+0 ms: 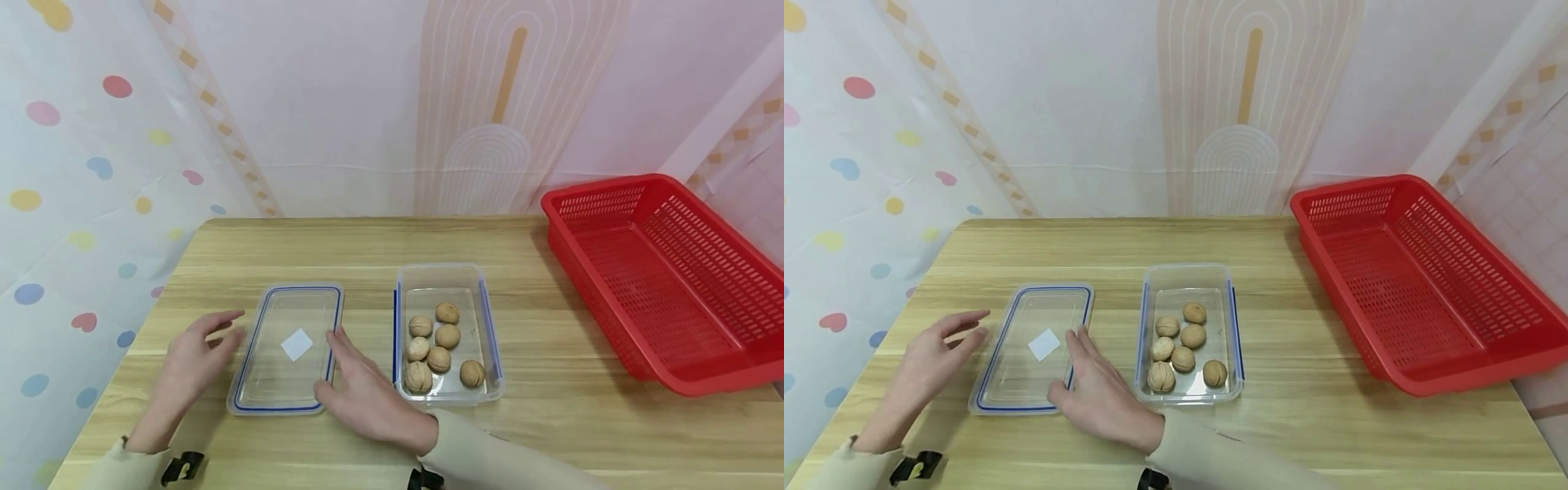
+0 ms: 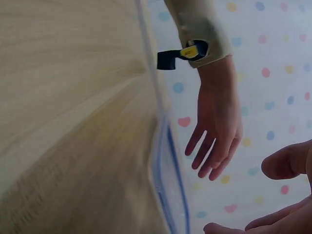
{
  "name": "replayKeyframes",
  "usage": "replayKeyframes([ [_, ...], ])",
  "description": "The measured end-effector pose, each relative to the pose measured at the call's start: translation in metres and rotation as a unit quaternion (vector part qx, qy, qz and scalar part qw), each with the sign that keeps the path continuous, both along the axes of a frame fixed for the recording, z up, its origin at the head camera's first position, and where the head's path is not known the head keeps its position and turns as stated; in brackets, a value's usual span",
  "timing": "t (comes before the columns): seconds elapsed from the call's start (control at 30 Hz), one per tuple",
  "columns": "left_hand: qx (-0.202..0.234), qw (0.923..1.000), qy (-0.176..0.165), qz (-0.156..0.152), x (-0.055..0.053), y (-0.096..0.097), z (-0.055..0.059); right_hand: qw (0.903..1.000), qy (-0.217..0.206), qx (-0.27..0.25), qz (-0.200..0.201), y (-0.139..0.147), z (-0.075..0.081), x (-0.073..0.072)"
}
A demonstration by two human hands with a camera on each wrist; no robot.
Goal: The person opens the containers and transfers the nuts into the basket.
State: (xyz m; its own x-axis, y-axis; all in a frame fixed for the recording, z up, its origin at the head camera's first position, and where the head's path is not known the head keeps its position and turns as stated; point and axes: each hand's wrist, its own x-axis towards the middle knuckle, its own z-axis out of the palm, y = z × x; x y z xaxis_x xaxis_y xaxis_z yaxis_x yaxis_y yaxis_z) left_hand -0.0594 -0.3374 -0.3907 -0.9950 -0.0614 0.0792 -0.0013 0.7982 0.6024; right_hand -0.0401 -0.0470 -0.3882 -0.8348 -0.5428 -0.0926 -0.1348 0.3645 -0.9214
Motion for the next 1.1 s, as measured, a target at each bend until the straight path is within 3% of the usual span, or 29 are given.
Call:
replayKeyframes([
  [0.2,-0.001,0.9922,0.124,-0.010,0.001,0.037,0.012,0.9972,-0.004,-0.074,-0.012,0.024,0.018,0.005],
  [0.43,0.018,0.9809,0.187,-0.050,0.000,0.072,0.020,0.9918,0.040,-0.116,-0.037,0.062,0.030,0.005],
  [0.67,0.002,0.9735,0.197,-0.115,-0.004,0.108,0.018,0.9810,0.145,-0.108,-0.071,0.100,0.032,-0.006],
  [0.83,-0.024,0.9664,0.197,-0.163,-0.006,0.134,0.012,0.9685,0.225,-0.062,-0.087,0.124,0.026,-0.021],
  [1.0,-0.051,0.9680,0.144,-0.199,-0.007,0.156,0.009,0.9586,0.270,-0.014,-0.091,0.146,0.020,-0.039],
  [1.1,-0.073,0.9674,0.111,-0.216,-0.008,0.167,0.007,0.9509,0.301,0.007,-0.070,0.157,0.015,-0.053],
])
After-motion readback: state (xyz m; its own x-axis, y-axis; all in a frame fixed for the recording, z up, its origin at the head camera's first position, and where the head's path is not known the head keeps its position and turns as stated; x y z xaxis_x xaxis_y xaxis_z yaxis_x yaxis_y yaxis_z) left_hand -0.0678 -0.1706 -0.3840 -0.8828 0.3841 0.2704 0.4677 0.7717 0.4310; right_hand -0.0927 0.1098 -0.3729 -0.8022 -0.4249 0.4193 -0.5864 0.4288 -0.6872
